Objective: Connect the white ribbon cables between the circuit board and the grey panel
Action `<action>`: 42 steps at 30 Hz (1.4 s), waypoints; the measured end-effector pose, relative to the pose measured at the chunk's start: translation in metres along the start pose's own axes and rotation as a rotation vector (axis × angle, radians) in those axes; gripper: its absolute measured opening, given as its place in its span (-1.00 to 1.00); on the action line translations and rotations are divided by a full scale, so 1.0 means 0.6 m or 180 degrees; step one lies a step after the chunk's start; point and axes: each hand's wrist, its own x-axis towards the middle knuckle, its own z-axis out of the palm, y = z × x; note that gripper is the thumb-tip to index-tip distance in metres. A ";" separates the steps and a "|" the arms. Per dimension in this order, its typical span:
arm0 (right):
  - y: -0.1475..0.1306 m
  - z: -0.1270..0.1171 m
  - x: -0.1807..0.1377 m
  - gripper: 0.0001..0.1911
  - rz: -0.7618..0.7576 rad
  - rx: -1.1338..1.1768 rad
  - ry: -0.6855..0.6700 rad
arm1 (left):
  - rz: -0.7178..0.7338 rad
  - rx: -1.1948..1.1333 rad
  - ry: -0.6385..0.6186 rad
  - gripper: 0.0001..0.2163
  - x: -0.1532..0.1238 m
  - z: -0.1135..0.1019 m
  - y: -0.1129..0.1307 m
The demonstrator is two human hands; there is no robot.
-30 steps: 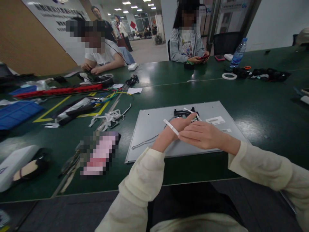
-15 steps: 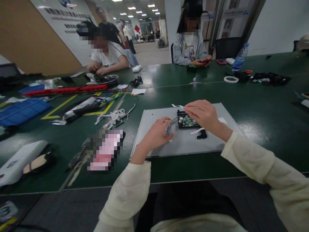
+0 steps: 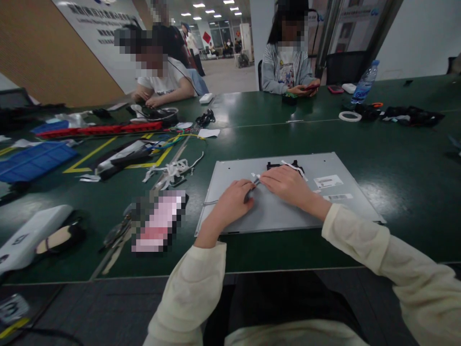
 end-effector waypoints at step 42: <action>-0.042 0.031 -0.003 -0.72 -0.0161 0.0365 -0.1364 | -0.0203 -0.0156 0.0160 -0.62 -0.009 0.018 -0.017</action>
